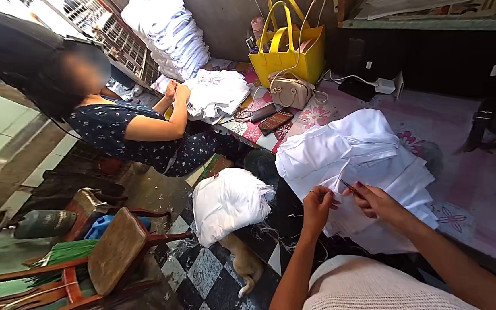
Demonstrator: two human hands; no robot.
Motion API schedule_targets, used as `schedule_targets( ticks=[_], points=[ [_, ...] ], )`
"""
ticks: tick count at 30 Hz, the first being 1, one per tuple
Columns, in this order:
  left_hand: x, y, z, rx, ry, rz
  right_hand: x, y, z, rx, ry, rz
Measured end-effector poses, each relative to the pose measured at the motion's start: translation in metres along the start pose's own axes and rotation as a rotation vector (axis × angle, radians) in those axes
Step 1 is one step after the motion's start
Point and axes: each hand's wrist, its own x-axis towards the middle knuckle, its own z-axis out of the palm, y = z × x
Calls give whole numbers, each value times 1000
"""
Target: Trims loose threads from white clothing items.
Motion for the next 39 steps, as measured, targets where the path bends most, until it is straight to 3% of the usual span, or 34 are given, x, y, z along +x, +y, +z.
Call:
schedule_targets(
  ticks=[3,8,22,24,26,29,32,35,39],
  points=[
    [-3,2,0,-192,-9,-79,-11,-9,-12,131,-163,171],
    [-6,4,3,-223,5,-67,-7,1,-9,201,-275,268],
    [-10,-6,10,-219,27,-10,0,4,8,137,-83,194],
    [-13,-8,9,-239,37,-33,-2,6,9,117,-12,149],
    [-17,-13,7,-225,45,-63,-6,5,12,-51,101,-27],
    [-22,-25,7,-5,73,-46,-5,6,26,-614,303,-384],
    [-24,-31,11,289,115,67,10,19,43,-1004,445,-511],
    [-26,-29,10,448,142,168,14,22,43,-1079,496,-546],
    [-23,-20,12,356,149,226,9,11,25,-780,287,-435]
  ],
)
